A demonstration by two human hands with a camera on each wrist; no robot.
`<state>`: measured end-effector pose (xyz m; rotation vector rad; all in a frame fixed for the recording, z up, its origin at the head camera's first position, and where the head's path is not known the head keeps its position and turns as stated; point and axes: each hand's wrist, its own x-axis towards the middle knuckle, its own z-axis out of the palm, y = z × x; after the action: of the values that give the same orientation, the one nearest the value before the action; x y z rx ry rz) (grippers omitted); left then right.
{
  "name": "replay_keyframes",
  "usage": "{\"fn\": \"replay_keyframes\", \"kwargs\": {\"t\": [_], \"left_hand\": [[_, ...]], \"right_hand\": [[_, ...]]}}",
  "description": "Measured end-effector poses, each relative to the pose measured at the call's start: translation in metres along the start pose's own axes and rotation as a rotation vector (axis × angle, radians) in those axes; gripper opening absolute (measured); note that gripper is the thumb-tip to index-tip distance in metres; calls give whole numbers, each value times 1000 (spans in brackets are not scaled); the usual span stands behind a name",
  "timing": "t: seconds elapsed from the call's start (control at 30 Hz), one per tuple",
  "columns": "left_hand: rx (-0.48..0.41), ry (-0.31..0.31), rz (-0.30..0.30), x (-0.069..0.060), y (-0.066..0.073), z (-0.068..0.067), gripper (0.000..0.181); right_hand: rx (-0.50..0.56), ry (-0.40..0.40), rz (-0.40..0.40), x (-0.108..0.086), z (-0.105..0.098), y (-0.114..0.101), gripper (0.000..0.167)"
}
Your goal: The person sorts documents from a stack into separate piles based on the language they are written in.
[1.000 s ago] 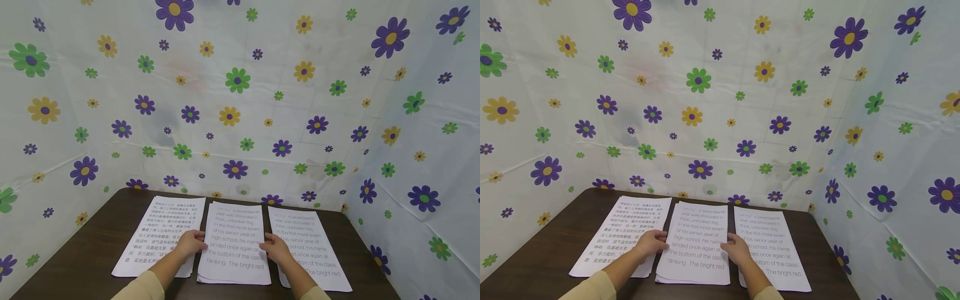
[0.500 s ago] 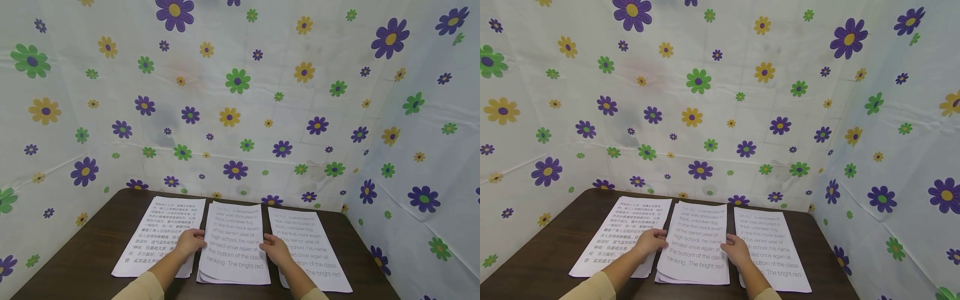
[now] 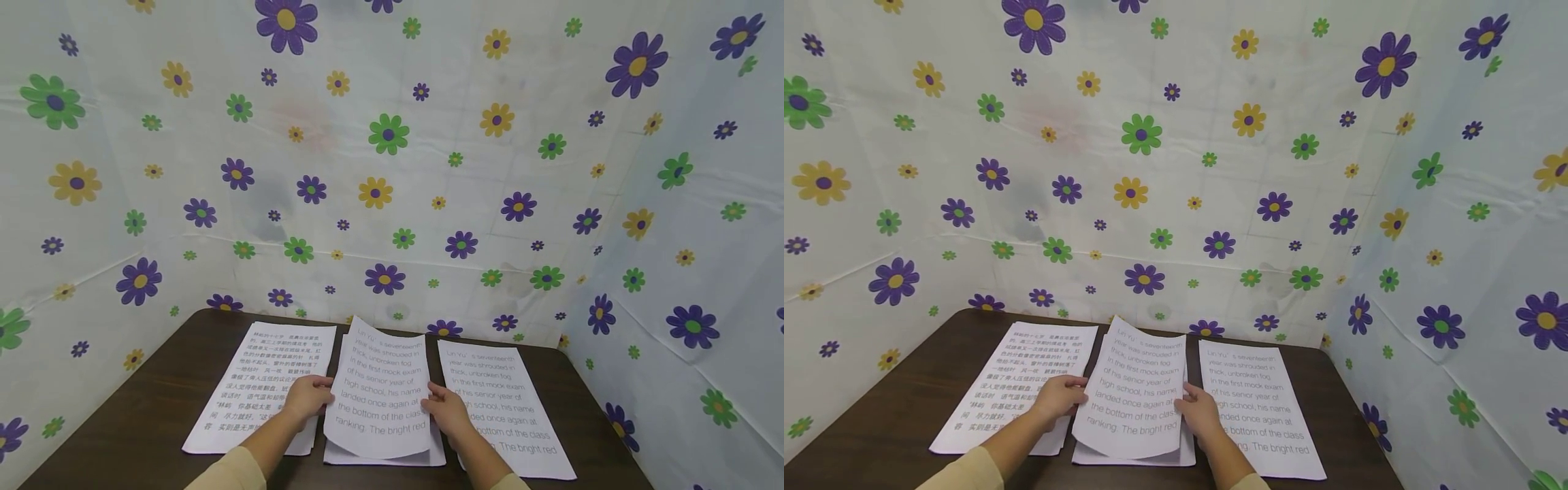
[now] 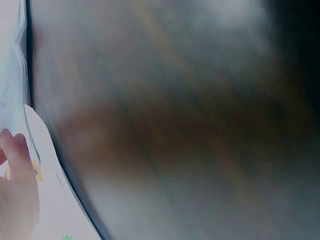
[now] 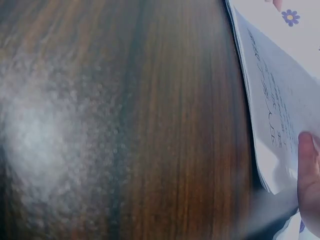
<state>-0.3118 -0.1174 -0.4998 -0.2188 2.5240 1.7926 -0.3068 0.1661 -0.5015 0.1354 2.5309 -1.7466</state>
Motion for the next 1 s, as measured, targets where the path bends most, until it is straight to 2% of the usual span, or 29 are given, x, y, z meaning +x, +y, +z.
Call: {"fn": "replay_keyframes", "kwargs": {"t": [0.23, 0.5, 0.7, 1.0], "left_hand": [[-92, -17, 4, 1, -5, -4, 45], [-189, -14, 23, 5, -8, -10, 52], [-224, -31, 24, 3, -5, -11, 53], [-243, -24, 44, -1, 10, -13, 52]], "right_hand": [[-25, -6, 33, 2, -1, 4, 55], [66, -13, 43, 1, -6, 2, 56], [90, 16, 59, 1, -8, -1, 54], [130, 53, 15, -3, -18, -16, 51]]}}
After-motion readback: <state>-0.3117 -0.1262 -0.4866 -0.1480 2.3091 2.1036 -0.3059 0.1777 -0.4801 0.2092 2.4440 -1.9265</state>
